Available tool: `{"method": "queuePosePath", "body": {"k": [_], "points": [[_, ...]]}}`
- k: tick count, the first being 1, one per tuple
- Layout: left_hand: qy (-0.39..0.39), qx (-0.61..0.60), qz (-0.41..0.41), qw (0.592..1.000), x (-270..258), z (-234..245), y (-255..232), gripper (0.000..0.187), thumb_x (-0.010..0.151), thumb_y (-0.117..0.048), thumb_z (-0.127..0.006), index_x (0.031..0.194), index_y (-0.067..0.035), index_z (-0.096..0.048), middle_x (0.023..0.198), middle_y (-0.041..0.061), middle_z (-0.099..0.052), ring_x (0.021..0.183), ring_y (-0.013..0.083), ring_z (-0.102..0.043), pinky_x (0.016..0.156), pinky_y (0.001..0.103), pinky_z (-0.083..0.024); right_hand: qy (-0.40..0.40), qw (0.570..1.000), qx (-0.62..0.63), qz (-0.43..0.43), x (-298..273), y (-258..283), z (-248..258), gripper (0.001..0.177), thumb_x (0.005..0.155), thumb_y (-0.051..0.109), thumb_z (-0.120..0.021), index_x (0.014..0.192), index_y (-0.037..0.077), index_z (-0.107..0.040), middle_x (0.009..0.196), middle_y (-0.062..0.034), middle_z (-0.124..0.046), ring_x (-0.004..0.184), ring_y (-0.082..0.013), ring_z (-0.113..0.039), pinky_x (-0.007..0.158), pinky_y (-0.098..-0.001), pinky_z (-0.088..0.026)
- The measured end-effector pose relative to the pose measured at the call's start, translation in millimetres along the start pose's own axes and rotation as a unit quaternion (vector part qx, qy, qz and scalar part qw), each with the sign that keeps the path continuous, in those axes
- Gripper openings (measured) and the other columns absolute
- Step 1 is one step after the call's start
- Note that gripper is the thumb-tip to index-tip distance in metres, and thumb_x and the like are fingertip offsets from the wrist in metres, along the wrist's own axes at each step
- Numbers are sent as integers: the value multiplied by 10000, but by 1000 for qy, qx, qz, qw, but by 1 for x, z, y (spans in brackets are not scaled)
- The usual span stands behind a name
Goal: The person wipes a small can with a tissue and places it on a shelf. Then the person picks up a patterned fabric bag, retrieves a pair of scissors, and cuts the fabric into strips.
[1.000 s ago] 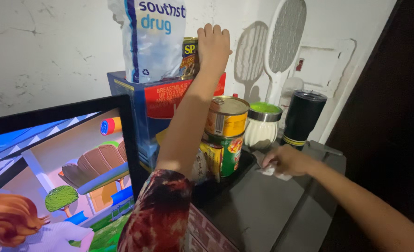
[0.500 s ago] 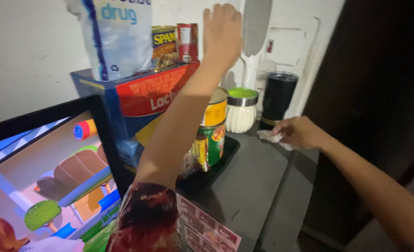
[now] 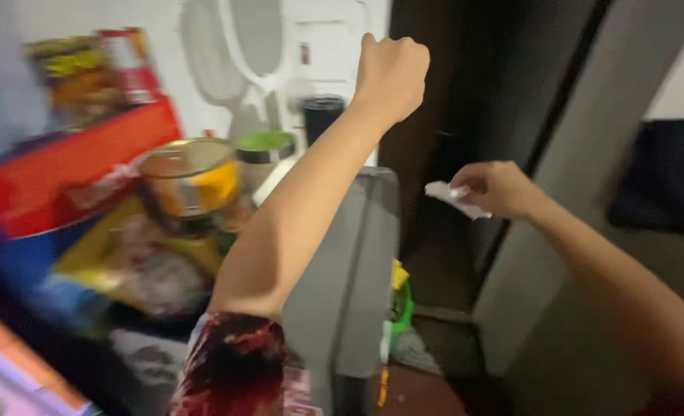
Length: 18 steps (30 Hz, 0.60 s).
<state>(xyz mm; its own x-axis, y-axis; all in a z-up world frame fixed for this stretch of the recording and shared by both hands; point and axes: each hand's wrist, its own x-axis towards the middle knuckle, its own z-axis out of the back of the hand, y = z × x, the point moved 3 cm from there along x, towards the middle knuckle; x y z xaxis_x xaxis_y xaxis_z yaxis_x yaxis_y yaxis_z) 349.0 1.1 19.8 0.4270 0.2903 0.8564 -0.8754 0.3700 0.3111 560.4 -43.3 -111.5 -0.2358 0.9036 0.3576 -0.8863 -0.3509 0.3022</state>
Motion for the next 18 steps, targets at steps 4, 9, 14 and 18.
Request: {"method": "queuePosePath", "body": {"k": [4,9,14,18], "points": [[25,-49,-29,998,21,-22,-61,144,773,-111,-737,638,-115,-687,596,104,-663,561,288,-669,689,439,-460,-48,997,3,-58,-36,-82,57,414,824,183,-803,1203,98,-662,1028,-94,-773,881,-229,-748,748,-400,-608],[64,-71,-51,994,46,-64,-155,129,767,-76,-737,648,-102,-693,618,108,-678,577,276,-688,615,415,-492,-23,991,-89,-97,-84,-234,110,472,785,196,-829,1234,121,-703,1093,-118,-776,943,-264,-750,852,-404,-584],[66,-104,-102,987,75,-99,-277,68,720,-92,-725,658,-122,-718,663,115,-708,640,295,-721,593,427,-516,-14,982,-114,-152,-141,-427,136,472,775,216,-819,1224,117,-715,1131,-125,-773,1021,-261,-759,890,-393,-595],[127,-176,-128,968,77,-122,-353,86,771,-121,-702,689,-111,-728,706,139,-714,696,304,-739,623,445,-543,-46,970,-185,-151,-168,-540,145,457,781,197,-799,1227,119,-733,1193,-126,-769,1091,-291,-743,950,-397,-580]]}}
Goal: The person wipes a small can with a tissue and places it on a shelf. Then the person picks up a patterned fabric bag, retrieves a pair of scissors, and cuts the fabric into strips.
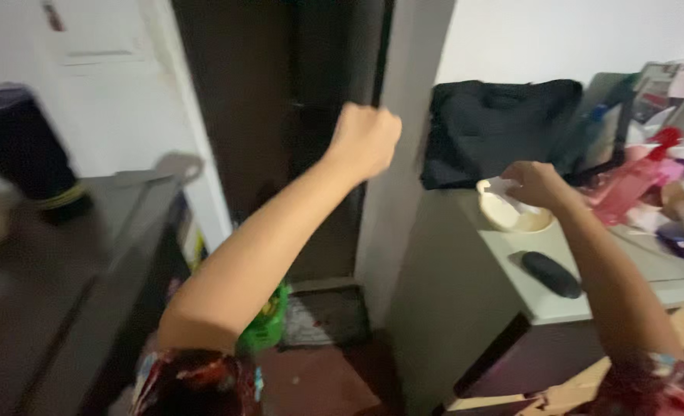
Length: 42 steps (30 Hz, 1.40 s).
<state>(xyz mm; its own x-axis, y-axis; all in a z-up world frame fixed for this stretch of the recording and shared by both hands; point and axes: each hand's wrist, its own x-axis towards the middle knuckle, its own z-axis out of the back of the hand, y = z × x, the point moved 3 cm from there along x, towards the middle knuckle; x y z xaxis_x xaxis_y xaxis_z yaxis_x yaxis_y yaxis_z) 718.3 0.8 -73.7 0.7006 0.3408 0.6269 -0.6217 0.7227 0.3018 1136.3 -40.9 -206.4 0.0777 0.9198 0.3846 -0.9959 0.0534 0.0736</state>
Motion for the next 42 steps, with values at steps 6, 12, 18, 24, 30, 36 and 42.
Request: {"method": "queuePosePath", "body": {"k": [6,12,18,24,30,36,42], "points": [[-36,-114,-50,992,10,-55,-77,81,780,-89,-704,710,-89,-663,666,128,-678,647,315,-711,619,457,-530,34,999,-11,-36,5,-64,-24,537,783,306,-833,1267,112,-705,1223,-162,-725,1112,-358,-704,970,-435,-551],[-86,-197,-62,975,14,-88,-123,113,751,-85,-721,704,-77,-619,619,107,-625,573,308,-667,585,467,-498,15,991,-130,31,-38,-73,-18,446,758,382,-832,1144,173,-750,1141,-128,-753,1174,-347,-679,1018,-440,-528],[-55,-237,-54,968,7,-100,-155,52,808,-106,-705,803,-66,-672,702,127,-677,660,329,-705,645,478,-529,103,990,-79,-54,-88,-93,-10,464,815,374,-796,1217,154,-726,1149,-156,-744,1076,-357,-704,950,-457,-555],[-50,-240,-76,966,9,-92,-173,107,786,-166,-725,838,-77,-697,734,124,-698,677,331,-712,642,495,-521,71,991,-108,-18,-137,-101,26,475,785,417,-805,1182,166,-734,1153,-173,-730,1112,-367,-687,983,-469,-540],[-33,-261,-104,959,-4,-81,-180,111,824,-178,-739,842,-88,-678,741,112,-698,706,322,-717,648,490,-505,124,966,-189,-123,-170,-69,69,476,832,423,-783,1255,223,-701,1207,-147,-714,1073,-385,-686,924,-488,-556],[-15,-295,-134,946,-23,-90,-190,118,862,-175,-729,842,-81,-659,768,110,-690,721,309,-721,677,469,-520,183,948,-197,-169,-202,-31,72,498,862,442,-736,1311,233,-681,1185,-131,-722,1058,-370,-700,885,-494,-572],[-56,-314,-139,938,-30,-82,-184,115,812,-174,-741,825,-86,-667,763,109,-692,713,329,-716,664,489,-519,209,941,-237,-118,-205,-38,74,514,870,484,-736,1311,222,-688,1102,-154,-752,1043,-357,-710,930,-468,-567]]}}
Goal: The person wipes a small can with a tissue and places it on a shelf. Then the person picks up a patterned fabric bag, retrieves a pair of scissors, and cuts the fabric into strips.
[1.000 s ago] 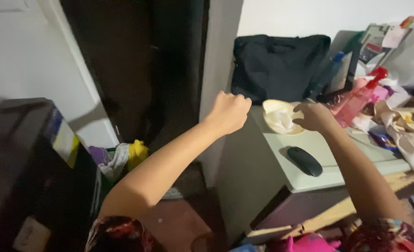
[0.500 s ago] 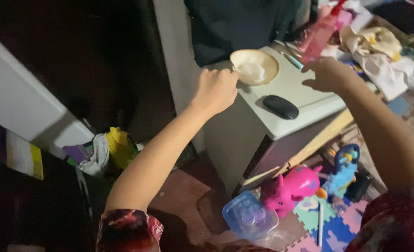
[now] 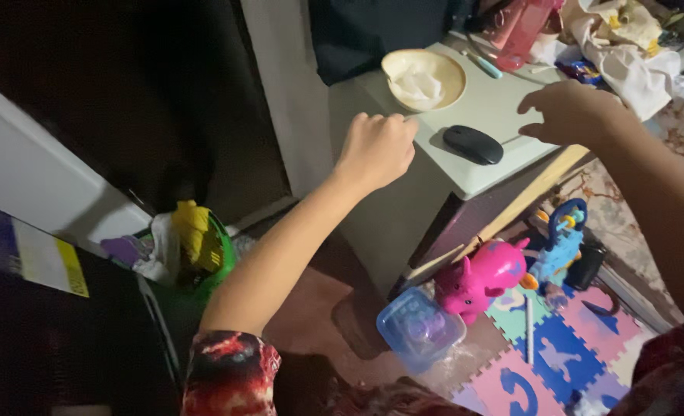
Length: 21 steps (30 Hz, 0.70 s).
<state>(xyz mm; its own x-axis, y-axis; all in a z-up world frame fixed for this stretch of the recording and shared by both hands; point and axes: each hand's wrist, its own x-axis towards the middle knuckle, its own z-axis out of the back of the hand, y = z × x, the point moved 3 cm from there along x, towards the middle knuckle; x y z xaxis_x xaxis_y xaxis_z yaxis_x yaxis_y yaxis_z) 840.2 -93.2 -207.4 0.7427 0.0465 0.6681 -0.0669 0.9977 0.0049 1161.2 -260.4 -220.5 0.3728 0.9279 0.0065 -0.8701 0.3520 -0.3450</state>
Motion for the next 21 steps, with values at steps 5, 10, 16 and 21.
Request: {"method": "queuePosePath", "body": {"k": [5,10,16,21], "points": [[15,-1,-10,1000,4,16,3,116,869,-164,-726,849,-71,-659,745,120,-677,720,323,-716,665,470,-522,-8,999,28,-34,6,-15,5,533,849,486,-741,1311,223,-693,1095,-127,-773,1003,-333,-740,916,-445,-593],[-22,-18,-11,1000,9,18,4,95,833,-136,-716,817,-66,-654,747,117,-689,697,330,-704,660,480,-509,-10,999,2,-42,5,-27,9,502,841,501,-752,1261,229,-710,1088,-82,-775,1013,-300,-740,908,-432,-589],[-18,-33,-14,999,27,-4,-10,94,831,-144,-707,796,-69,-662,741,130,-694,695,335,-709,644,478,-516,-1,996,70,-59,-12,-64,5,481,838,466,-756,1250,221,-710,1081,-87,-766,973,-315,-746,896,-434,-592],[-26,-68,5,997,63,-39,-32,75,829,-139,-694,807,-69,-680,729,135,-697,663,347,-704,621,474,-538,-1,993,99,-69,-12,-115,-15,475,831,442,-768,1245,218,-708,1078,-109,-760,979,-327,-732,881,-438,-588]]}}
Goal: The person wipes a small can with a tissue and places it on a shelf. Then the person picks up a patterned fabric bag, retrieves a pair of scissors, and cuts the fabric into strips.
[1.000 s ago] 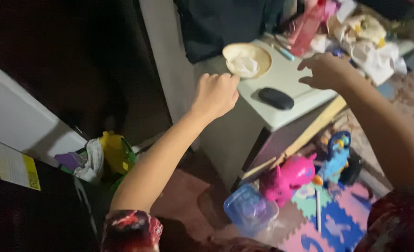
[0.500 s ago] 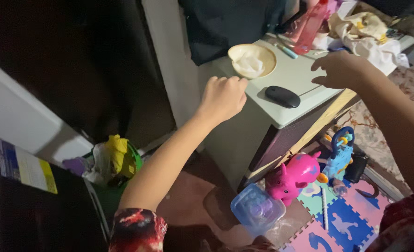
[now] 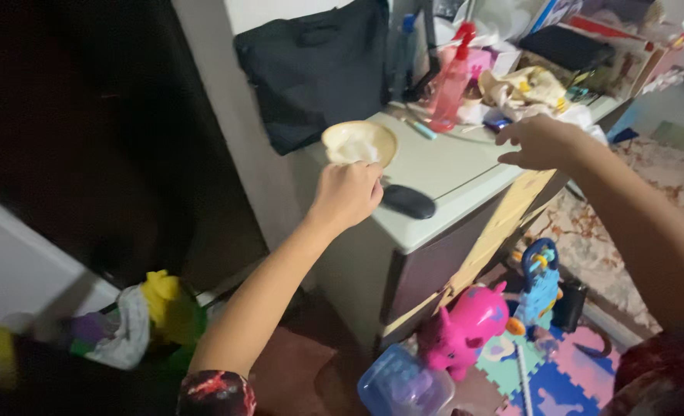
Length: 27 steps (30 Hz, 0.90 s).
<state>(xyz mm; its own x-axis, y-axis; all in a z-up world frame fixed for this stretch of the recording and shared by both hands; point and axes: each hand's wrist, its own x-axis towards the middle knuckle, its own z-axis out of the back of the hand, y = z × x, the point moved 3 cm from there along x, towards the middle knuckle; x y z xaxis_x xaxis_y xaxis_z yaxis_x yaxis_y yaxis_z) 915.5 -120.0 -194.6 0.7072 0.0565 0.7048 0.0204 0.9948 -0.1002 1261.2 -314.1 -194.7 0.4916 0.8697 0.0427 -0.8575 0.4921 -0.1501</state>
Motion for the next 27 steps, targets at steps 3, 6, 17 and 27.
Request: {"method": "queuePosePath", "body": {"k": [3,6,17,27], "points": [[-1,-4,21,1000,38,-42,-20,81,823,-155,-693,780,-86,-694,695,141,-693,656,361,-699,618,481,-540,-56,994,9,88,1,-45,-12,452,829,439,-756,1191,173,-708,1066,-107,-766,983,-295,-747,894,-416,-590],[-15,-19,27,999,84,-97,-49,87,813,-160,-686,780,-80,-691,692,138,-697,664,360,-702,616,490,-537,-24,999,-7,36,3,-111,-28,461,827,405,-767,1238,206,-705,1097,-117,-745,963,-348,-720,877,-446,-574],[-61,30,63,996,247,-264,-138,118,781,-181,-705,758,-65,-704,707,158,-697,703,378,-697,652,512,-542,-56,990,63,115,7,-281,-36,369,835,332,-745,1173,184,-728,1103,-125,-749,976,-350,-708,837,-469,-564],[-58,70,104,990,274,-311,-141,109,809,-166,-690,769,-73,-733,686,147,-689,655,364,-691,666,490,-544,-84,982,107,134,14,-331,-51,311,826,295,-753,1117,188,-760,1076,-125,-762,967,-349,-715,824,-462,-573]]}}
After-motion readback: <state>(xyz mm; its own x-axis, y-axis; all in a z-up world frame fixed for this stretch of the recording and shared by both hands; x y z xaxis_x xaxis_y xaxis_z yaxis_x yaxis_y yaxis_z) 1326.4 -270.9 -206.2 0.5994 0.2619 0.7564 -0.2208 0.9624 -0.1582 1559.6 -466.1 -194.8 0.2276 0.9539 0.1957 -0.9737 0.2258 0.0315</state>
